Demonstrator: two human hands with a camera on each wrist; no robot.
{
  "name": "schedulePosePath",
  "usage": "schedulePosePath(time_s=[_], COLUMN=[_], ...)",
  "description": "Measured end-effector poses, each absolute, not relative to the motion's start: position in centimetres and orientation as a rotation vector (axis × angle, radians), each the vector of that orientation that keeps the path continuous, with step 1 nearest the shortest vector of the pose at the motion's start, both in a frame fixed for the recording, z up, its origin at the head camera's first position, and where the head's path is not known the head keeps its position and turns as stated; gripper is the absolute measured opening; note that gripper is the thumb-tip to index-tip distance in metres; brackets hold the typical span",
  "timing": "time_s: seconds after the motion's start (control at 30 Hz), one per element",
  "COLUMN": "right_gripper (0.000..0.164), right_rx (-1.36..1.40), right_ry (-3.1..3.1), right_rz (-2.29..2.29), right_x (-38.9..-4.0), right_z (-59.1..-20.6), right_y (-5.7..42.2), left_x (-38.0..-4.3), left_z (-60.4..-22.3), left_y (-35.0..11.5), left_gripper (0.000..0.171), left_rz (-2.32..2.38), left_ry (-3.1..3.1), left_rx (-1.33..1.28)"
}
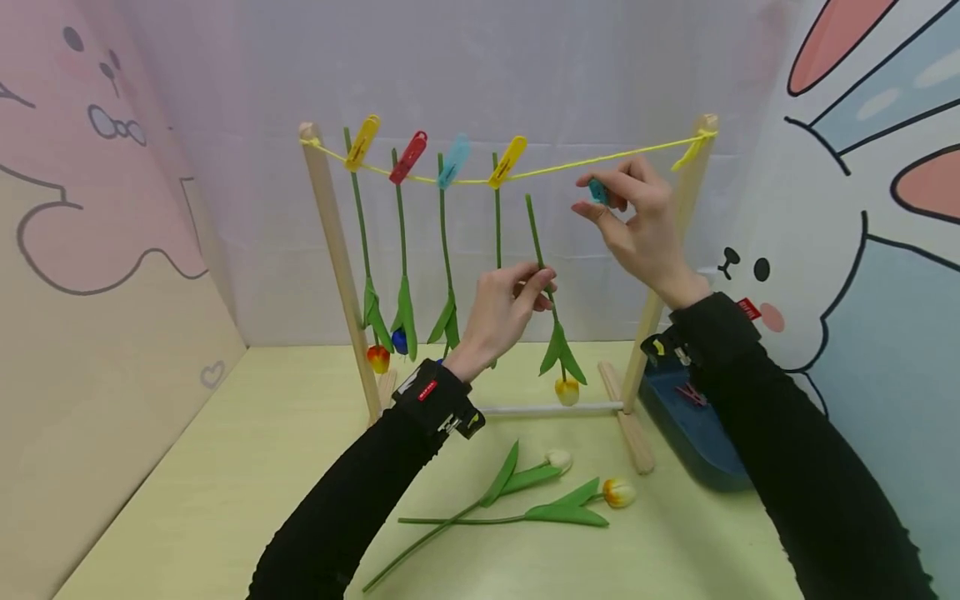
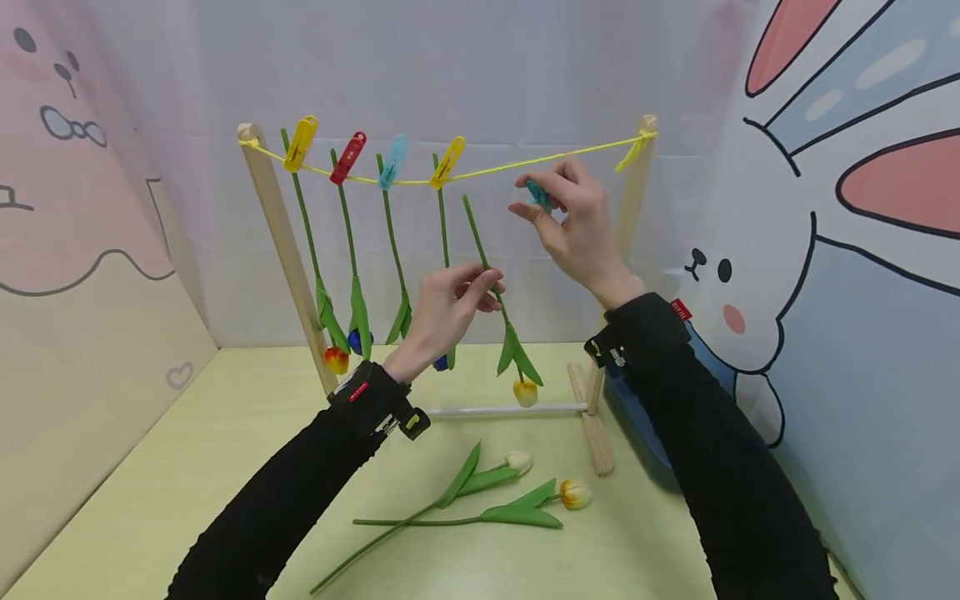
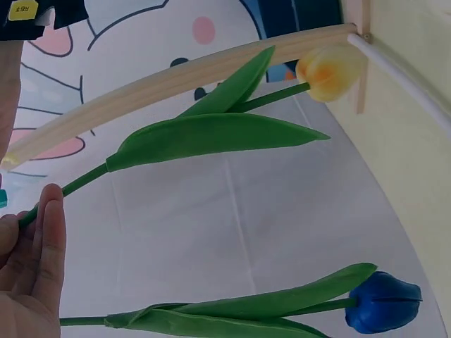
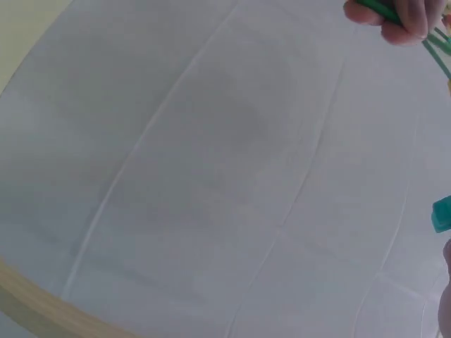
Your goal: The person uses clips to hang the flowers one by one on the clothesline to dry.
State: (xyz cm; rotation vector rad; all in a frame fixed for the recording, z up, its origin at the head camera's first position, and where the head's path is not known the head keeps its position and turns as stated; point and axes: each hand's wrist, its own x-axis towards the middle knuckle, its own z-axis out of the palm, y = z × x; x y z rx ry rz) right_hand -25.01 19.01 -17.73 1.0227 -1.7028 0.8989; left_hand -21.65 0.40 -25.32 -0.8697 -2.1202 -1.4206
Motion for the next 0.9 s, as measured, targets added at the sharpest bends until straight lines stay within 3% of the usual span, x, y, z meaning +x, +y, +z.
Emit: schedulePosePath(time_s=[0.37,0.53,0.77,0.9], right_gripper=[0.018,0.022,0.009,0.011], right_rx=[0.884,0.826,0.766,0.704], right_ry=[-1.665,-1.622,-1.527,-1.508], right_rz=[0.994,1.24,1.713,1.859], right_x=[-24.8,-25.3,-25.5,-25.5], right_z=[-14.6,-13.7,-13.1,-12.8], right_y=[17.1,16.1,15.1,14.8], left_x=[-22.7,-23.1,-23.0,-23.0], left_z=[-23.2,-22.2,-21.4,-21.2], left_y=[0.8,0.9,1.1,1.1], left_gripper=[0.022,0.023,0.021,0.022], left_rz=[-1.34,-1.304,-1.324,-1.322], left_ry=[-2.165,-2.179,-2.26,-2.286], left_rx=[-0.823,-0.799,-0.726,-0.684])
